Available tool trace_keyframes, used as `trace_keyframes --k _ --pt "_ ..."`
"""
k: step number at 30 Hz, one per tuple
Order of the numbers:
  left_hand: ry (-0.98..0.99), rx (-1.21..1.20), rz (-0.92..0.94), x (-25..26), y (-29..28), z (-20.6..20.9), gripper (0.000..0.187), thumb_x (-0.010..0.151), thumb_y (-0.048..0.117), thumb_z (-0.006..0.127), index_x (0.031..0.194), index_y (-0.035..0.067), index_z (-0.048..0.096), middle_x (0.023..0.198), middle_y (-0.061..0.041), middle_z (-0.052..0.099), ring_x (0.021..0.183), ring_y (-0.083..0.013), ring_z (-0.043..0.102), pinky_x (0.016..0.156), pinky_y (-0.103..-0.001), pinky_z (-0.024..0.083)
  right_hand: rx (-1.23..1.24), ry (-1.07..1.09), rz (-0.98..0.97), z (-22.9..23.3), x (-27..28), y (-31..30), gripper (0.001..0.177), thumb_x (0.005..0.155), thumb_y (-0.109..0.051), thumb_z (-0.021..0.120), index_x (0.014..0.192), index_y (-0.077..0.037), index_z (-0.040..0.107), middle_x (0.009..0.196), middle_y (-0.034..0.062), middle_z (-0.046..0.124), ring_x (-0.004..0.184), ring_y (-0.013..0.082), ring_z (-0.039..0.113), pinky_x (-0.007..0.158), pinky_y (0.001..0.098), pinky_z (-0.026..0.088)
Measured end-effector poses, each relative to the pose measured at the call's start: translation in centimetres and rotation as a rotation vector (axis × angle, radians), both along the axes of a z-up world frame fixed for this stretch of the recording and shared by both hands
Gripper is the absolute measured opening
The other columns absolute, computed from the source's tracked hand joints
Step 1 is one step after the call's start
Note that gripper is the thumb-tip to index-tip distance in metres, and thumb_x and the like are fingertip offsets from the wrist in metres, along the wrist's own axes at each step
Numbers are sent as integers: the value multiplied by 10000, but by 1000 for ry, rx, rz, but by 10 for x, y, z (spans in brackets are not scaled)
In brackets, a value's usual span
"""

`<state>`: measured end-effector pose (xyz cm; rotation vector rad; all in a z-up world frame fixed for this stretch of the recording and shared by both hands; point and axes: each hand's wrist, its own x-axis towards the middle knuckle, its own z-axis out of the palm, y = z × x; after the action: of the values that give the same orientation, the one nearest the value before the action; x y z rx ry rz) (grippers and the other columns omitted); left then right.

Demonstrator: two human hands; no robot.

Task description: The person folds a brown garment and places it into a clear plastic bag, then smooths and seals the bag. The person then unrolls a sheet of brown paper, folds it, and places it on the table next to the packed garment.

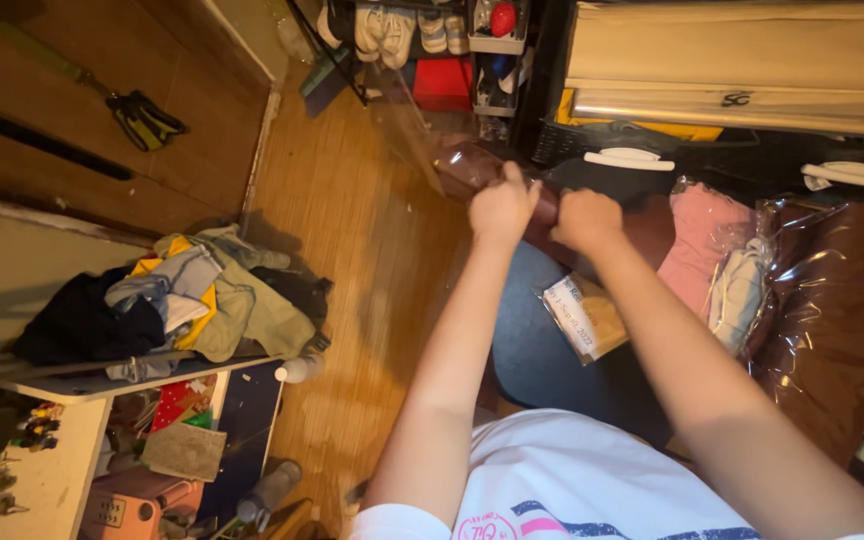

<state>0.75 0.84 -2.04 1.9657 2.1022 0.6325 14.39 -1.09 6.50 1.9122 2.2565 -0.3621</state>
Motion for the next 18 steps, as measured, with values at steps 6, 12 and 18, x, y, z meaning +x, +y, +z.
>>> trace_keyframes --k 6,12,18 --pt "213 207 -333 5 40 -16 97 888 155 590 886 114 677 796 -122 747 734 -286 759 615 -423 605 94 -5 106 -15 5 4 418 735 -215 782 1106 -56 674 1008 202 748 920 385 730 797 478 587" --pt "367 122 -288 -5 37 7 93 895 120 585 907 82 669 846 -109 731 754 -276 762 563 -426 597 180 -2 85 5 -2 20 371 755 -193 759 1094 -61 684 1014 201 750 905 388 732 789 487 591" --pt "391 413 -210 -13 18 34 59 830 136 613 875 99 607 783 -88 678 699 -252 714 500 -387 580 134 36 47 10 -15 15 449 738 -264 783 1119 -52 677 1000 213 750 913 390 734 806 484 596"
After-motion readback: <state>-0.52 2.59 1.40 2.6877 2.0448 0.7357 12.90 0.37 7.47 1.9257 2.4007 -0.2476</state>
